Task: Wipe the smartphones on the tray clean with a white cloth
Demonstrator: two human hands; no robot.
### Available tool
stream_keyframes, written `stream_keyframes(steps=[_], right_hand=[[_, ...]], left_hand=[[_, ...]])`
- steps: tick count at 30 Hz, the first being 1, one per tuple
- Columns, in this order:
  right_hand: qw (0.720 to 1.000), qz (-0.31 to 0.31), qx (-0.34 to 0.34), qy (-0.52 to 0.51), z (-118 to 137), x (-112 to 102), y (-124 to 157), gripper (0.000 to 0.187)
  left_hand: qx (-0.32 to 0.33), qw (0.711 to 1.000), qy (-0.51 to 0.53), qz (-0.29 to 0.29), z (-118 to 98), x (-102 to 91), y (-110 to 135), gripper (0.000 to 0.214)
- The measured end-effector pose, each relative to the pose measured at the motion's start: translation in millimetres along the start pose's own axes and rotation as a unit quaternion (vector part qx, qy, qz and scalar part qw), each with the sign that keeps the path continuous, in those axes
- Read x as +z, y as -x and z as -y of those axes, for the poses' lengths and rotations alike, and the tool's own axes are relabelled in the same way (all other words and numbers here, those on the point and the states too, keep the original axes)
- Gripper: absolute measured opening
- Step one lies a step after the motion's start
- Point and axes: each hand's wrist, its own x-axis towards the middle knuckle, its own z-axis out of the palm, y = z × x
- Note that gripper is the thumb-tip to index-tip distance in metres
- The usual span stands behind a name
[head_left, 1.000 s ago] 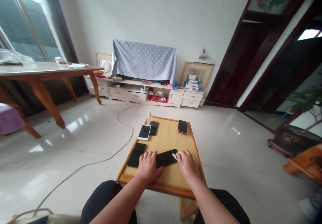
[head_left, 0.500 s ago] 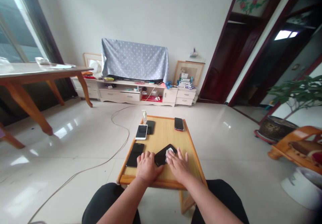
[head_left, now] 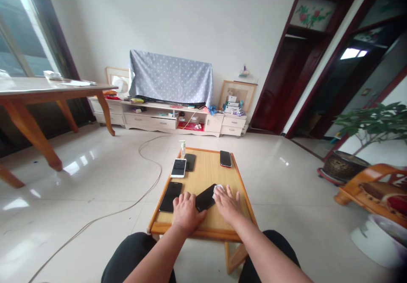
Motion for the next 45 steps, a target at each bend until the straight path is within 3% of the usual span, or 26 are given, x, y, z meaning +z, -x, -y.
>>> stream_keyframes(steps=[5, 7, 11, 13, 16, 17, 23, 25, 28, 30, 35, 37, 40, 42, 45], right_hand=[[0.984, 0.061, -0.166, -0.026, 20, 13, 9, 0.054], [0.989, 0.055, -0.138, -0.018, 19, 10, 3, 0.054], [1.000, 0.001, -0.001, -0.005, 14, 4, -14, 0.056], [0.999, 0.012, -0.040, -0.011, 19, 9, -13, 0.053], [0.987, 0.043, -0.156, -0.015, 26, 19, -10, 0.049], [0.986, 0.044, -0.161, -0.011, 26, 19, -12, 0.049], [0.998, -0.015, 0.047, 0.026, 7, -3, -38, 0.052], [1.000, -0.014, 0.014, 0.021, 11, 1, -32, 0.052], [0.992, 0.022, -0.128, 0.001, 22, 14, -16, 0.050], [0.986, 0.033, -0.165, 0.000, 21, 16, -12, 0.049], [0.999, -0.017, 0.007, 0.032, 0, -1, -24, 0.052], [1.000, -0.010, -0.010, 0.028, -1, -2, -18, 0.053], [0.990, 0.022, -0.137, 0.000, 5, 4, 2, 0.051], [0.984, 0.026, -0.177, -0.008, 4, 5, 12, 0.050], [0.997, -0.001, -0.082, 0.012, -6, 0, 12, 0.050]], left_hand=[[-0.003, 1.000, -0.002, 0.019, 0, -4.1, 1, 0.033], [-0.010, 1.000, -0.007, 0.025, -1, -5.3, 1, 0.039], [-0.008, 1.000, -0.012, 0.012, -1, -3.9, -1, 0.054], [0.001, 1.000, -0.008, 0.009, 1, -2.5, -1, 0.045], [0.012, 1.000, 0.001, 0.010, 2, -1.5, -2, 0.032], [0.011, 1.000, 0.000, 0.008, 1, -1.4, -2, 0.032], [-0.013, 1.000, -0.019, 0.007, -6, -2.3, -3, 0.056], [-0.008, 1.000, -0.015, 0.008, -5, -2.5, -4, 0.052], [0.001, 1.000, -0.009, 0.009, -3, -2.0, -4, 0.036], [0.001, 1.000, -0.006, 0.006, -3, -1.1, -4, 0.033], [-0.001, 1.000, -0.009, -0.006, -4, 2.3, -4, 0.056], [0.002, 1.000, -0.010, -0.009, -4, 3.1, -5, 0.055], [0.008, 1.000, -0.010, -0.005, -4, 2.2, -5, 0.046], [0.007, 1.000, -0.015, 0.003, -5, 0.3, -5, 0.045], [-0.008, 1.000, -0.028, 0.009, -10, -2.7, -4, 0.053]])
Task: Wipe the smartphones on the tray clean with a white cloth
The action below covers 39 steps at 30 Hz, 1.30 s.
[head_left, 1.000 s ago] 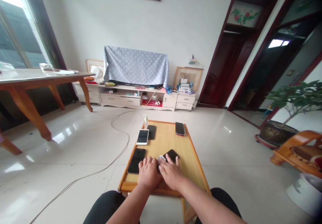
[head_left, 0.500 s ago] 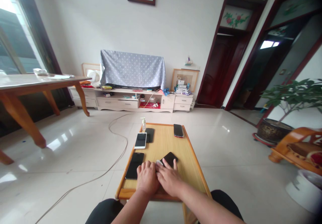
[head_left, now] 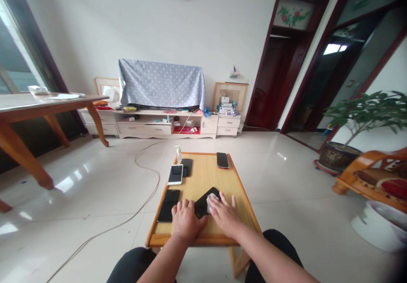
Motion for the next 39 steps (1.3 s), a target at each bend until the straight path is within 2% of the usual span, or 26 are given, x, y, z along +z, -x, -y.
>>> stream_keyframes(steps=[2, 3, 7, 8, 9, 13, 14, 15, 19, 20, 22, 25, 26, 28, 31, 33, 35, 39], right_hand=[[0.997, -0.017, 0.069, 0.009, -5, -2, 1, 0.050], [0.997, -0.018, 0.072, 0.006, -5, -1, 2, 0.050], [0.997, 0.015, -0.065, -0.042, 3, 7, 15, 0.051], [0.995, 0.017, -0.081, -0.046, 2, 7, 15, 0.050], [0.996, 0.013, -0.074, -0.043, -1, 6, 14, 0.050], [0.997, -0.037, 0.064, -0.009, -17, -3, -3, 0.051], [0.996, -0.042, 0.077, -0.008, -18, -3, -6, 0.052], [0.997, -0.039, 0.069, -0.012, -16, -1, -8, 0.052], [0.997, 0.001, -0.073, -0.039, 4, 12, -12, 0.051], [0.995, 0.007, -0.087, -0.039, 7, 13, -15, 0.050], [0.998, 0.006, -0.057, -0.029, 7, 9, -27, 0.049], [0.999, -0.011, 0.046, -0.008, 3, -1, -47, 0.050], [0.998, -0.013, 0.059, -0.005, 3, -2, -50, 0.051], [1.000, -0.008, 0.026, -0.009, 9, 1, -49, 0.052], [0.996, -0.012, -0.080, -0.033, 22, 15, -32, 0.051], [0.994, -0.025, -0.098, -0.047, 22, 23, -21, 0.051], [0.995, -0.039, -0.074, -0.051, 12, 24, -16, 0.049], [0.996, -0.079, 0.035, -0.026, -22, 21, -24, 0.047]], left_hand=[[-0.006, 1.000, -0.007, 0.004, -2, -0.7, 0, 0.057], [-0.005, 1.000, -0.007, 0.005, -2, -0.4, 0, 0.058], [0.012, 1.000, 0.005, -0.006, 0, 4.3, 0, 0.054], [0.014, 1.000, 0.007, -0.011, 1, 5.6, -1, 0.053], [0.015, 1.000, 0.008, -0.017, 1, 6.8, -1, 0.053], [0.009, 1.000, 0.006, -0.025, 0, 8.2, 0, 0.057], [0.008, 1.000, 0.007, -0.022, -1, 8.0, 0, 0.056], [0.008, 1.000, 0.009, -0.019, -1, 7.6, 0, 0.055], [0.014, 1.000, 0.022, -0.015, 0, 6.2, -1, 0.043], [0.015, 1.000, 0.022, -0.016, 0, 5.8, -1, 0.042], [0.016, 1.000, 0.016, -0.015, 0, 4.4, -1, 0.044], [0.013, 1.000, 0.003, -0.004, -4, 1.6, -1, 0.052], [0.010, 1.000, 0.000, -0.001, -5, 0.8, -1, 0.053], [0.001, 1.000, 0.000, -0.005, -6, 0.0, -1, 0.046], [0.007, 1.000, 0.013, -0.012, -4, 1.8, -2, 0.030], [0.016, 1.000, 0.017, -0.013, -2, 4.2, -3, 0.029], [0.019, 1.000, 0.013, -0.021, -1, 6.5, -3, 0.036], [0.032, 0.999, -0.003, -0.040, -2, 9.5, -2, 0.051]])
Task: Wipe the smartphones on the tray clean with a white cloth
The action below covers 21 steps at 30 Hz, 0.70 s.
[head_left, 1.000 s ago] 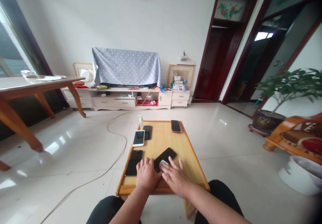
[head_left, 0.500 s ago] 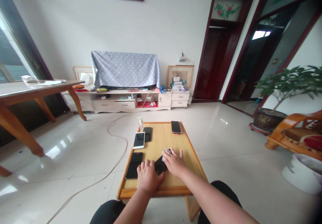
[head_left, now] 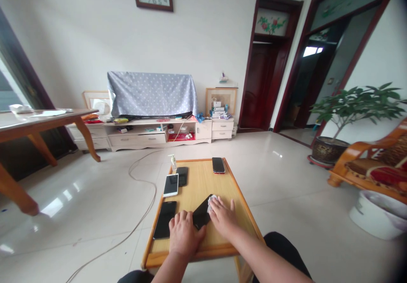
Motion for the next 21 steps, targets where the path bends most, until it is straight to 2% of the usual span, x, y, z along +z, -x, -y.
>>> stream_keyframes(steps=[3, 8, 12, 17, 21], right_hand=[[0.999, -0.032, 0.030, 0.007, -17, 4, -6, 0.048], [0.997, -0.078, 0.004, -0.018, -25, 14, -3, 0.048], [0.990, -0.124, -0.037, -0.049, -26, 15, 4, 0.043], [0.975, -0.189, -0.110, -0.042, -9, 9, 21, 0.042], [0.966, -0.184, -0.178, -0.030, 17, -2, 35, 0.046]], left_hand=[[0.021, 1.000, 0.001, -0.009, -1, 1.9, 1, 0.052], [0.070, 0.998, 0.004, -0.001, 0, 7.7, 0, 0.043], [0.094, 0.995, -0.004, -0.025, 2, 12.0, 0, 0.039], [0.135, 0.987, 0.003, -0.084, 3, 12.5, 2, 0.035], [0.161, 0.981, 0.016, -0.103, 6, 14.8, 4, 0.033]])
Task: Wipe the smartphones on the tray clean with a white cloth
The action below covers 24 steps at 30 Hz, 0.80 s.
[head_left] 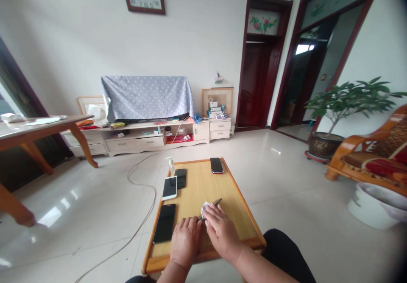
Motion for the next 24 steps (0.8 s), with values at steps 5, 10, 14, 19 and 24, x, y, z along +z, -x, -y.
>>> stream_keyframes(steps=[5, 10, 14, 19, 24], right_hand=[[0.999, -0.012, 0.023, 0.032, -16, -5, -16, 0.042], [0.994, -0.044, 0.085, 0.050, -29, 2, -20, 0.044], [0.999, 0.037, 0.013, 0.009, -2, 4, -12, 0.050], [0.990, -0.033, 0.133, -0.039, -23, 7, -24, 0.041], [0.934, -0.092, 0.268, -0.219, -63, 22, -35, 0.049]], left_hand=[[0.006, 0.999, 0.008, -0.035, 3, 7.8, 3, 0.029], [-0.033, 0.998, 0.036, -0.029, 5, 9.9, 2, 0.029], [-0.058, 0.996, 0.072, 0.003, 6, 6.5, 2, 0.033], [-0.098, 0.991, 0.096, 0.008, 5, 2.5, 3, 0.035], [-0.132, 0.976, 0.171, 0.005, 7, -1.9, 5, 0.033]])
